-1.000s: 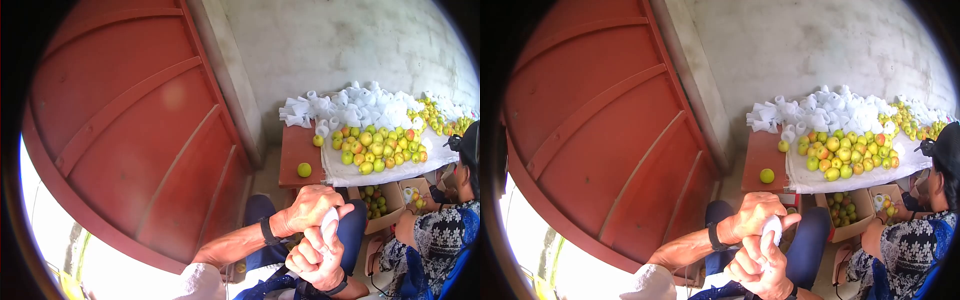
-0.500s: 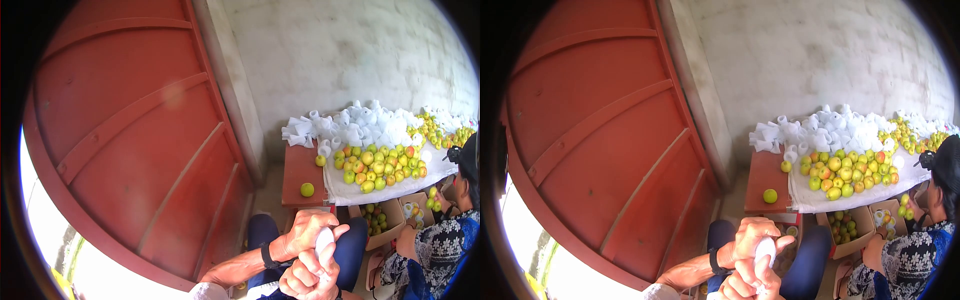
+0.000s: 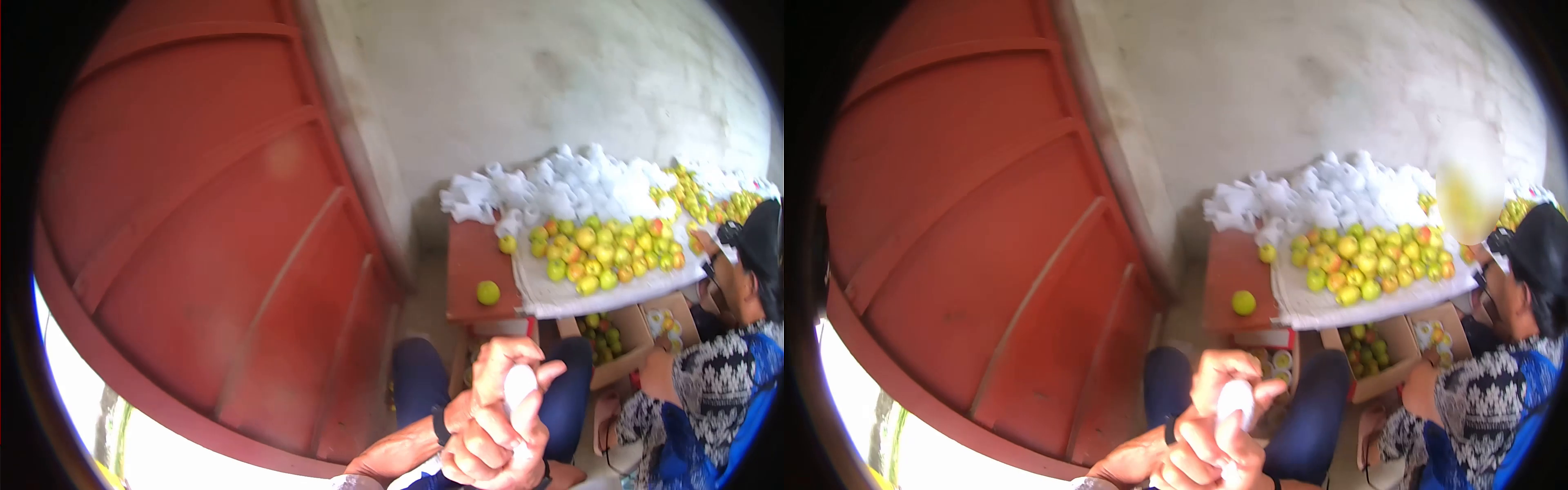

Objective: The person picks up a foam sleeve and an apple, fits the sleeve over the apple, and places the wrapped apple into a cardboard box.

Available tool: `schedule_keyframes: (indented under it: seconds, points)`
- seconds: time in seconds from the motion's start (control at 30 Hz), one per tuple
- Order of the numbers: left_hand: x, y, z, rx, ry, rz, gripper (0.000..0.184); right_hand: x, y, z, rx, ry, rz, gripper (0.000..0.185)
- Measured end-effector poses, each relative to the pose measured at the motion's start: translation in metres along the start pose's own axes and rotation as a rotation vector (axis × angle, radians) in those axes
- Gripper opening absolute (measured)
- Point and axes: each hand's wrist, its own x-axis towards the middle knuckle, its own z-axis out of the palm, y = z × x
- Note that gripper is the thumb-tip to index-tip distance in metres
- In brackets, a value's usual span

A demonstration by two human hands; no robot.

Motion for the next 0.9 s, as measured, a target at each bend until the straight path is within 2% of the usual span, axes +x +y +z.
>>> schedule_keyframes:
  seconds: [0.07, 0.13, 0.23, 0.4, 0.47, 0.53, 0.63, 0.73, 0.87, 0.9]
  points:
    - [-0.005, -0.006, 0.004, -0.040, 0.010, -0.016, 0.033, -0.002, -0.003, 0.004, -0.004, 0.063, -0.002, 0.059]
    - [-0.021, -0.004, 0.004, -0.039, -0.010, -0.152, 0.036, -0.003, -0.005, 0.010, 0.005, 0.047, 0.024, 0.058]
    - [-0.018, -0.005, 0.008, -0.177, -0.024, -0.080, 0.041, -0.002, -0.003, 0.017, 0.030, 0.030, 0.019, 0.057]
    - [-0.017, 0.004, 0.017, -0.188, -0.013, -0.185, 0.040, 0.002, -0.008, 0.018, 0.057, 0.017, -0.005, 0.057]
    - [-0.019, 0.002, 0.022, -0.235, 0.076, -0.213, 0.039, 0.001, -0.009, 0.019, 0.086, 0.055, 0.001, 0.056]
    - [-0.018, -0.003, 0.029, -0.266, 0.104, -0.209, 0.038, 0.000, -0.013, 0.016, 0.086, 0.040, -0.019, 0.056]
    - [-0.016, -0.015, 0.029, -0.240, 0.037, -0.100, 0.038, 0.000, -0.015, 0.011, 0.101, -0.005, -0.036, 0.055]
    - [-0.017, -0.012, 0.026, -0.199, -0.001, -0.130, 0.038, 0.003, -0.015, 0.011, 0.102, -0.042, -0.061, 0.054]
    - [-0.021, -0.019, 0.028, -0.219, 0.058, -0.146, 0.038, 0.000, -0.011, 0.001, 0.163, -0.040, -0.098, 0.053]
    - [-0.018, -0.021, 0.020, -0.102, -0.042, -0.131, 0.038, -0.001, -0.014, -0.002, 0.180, 0.015, -0.075, 0.052]
